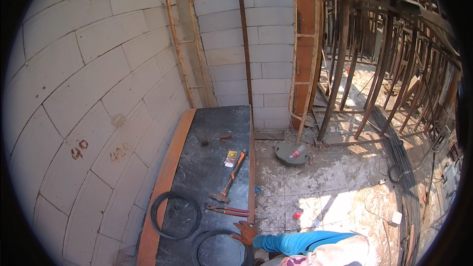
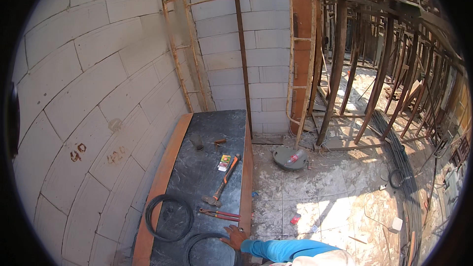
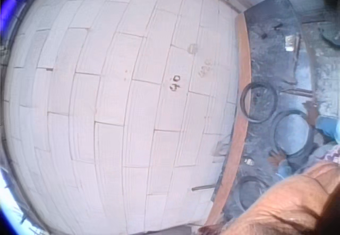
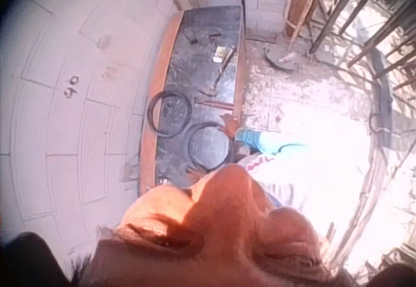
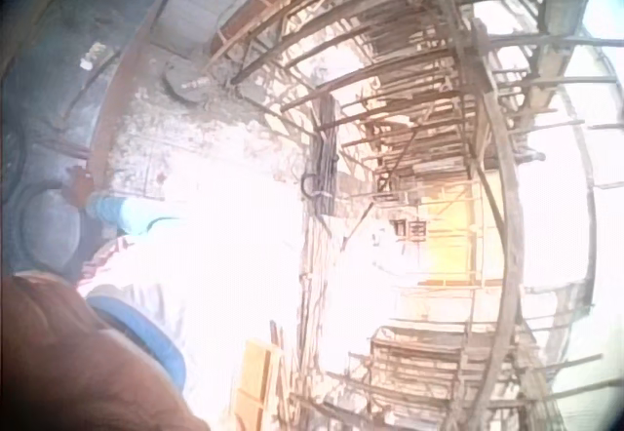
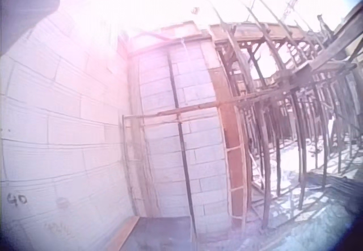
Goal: The person measures and cuts wire from a large coil using pliers while working at a table on a construction site.
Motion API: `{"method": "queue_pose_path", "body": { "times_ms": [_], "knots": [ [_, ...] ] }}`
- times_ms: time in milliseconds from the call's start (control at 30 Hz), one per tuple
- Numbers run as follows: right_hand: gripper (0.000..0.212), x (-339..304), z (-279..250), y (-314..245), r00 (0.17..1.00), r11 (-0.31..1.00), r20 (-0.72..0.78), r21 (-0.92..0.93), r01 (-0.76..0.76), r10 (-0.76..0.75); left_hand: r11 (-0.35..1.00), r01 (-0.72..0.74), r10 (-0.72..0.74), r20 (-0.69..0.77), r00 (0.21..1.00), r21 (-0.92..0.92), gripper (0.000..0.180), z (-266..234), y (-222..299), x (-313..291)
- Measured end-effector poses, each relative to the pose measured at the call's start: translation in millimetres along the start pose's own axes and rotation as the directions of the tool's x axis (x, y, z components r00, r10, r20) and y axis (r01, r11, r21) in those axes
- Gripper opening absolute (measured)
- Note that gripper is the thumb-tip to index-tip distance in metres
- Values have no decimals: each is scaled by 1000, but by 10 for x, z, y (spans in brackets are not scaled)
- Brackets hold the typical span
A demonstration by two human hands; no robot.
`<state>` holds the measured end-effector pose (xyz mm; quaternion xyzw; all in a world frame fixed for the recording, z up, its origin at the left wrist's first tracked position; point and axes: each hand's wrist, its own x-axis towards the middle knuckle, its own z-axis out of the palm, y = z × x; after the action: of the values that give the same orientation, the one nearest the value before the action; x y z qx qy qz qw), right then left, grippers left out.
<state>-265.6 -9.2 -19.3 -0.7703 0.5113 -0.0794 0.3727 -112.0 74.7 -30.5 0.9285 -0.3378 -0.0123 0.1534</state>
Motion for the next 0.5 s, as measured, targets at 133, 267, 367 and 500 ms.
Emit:
{"method": "queue_pose_path", "body": {
  "times_ms": [133,267,367,500],
  "knots": [
    [87,-419,590,-26,978,966,-122,220,-139,168,999,-45,46,42,998,-18,90,16,97,-49],
    [101,-352,574,28,974,922,85,314,-227,211,994,-109,110,44,993,-17,88,-2,188,-100],
    [104,-315,497,45,977,940,127,275,-200,170,986,-164,164,43,985,-19,87,2,304,-137],
    [104,-243,621,299,999,940,46,340,-41,27,978,-209,209,57,976,-16,85,14,384,-197]
  ]
}}
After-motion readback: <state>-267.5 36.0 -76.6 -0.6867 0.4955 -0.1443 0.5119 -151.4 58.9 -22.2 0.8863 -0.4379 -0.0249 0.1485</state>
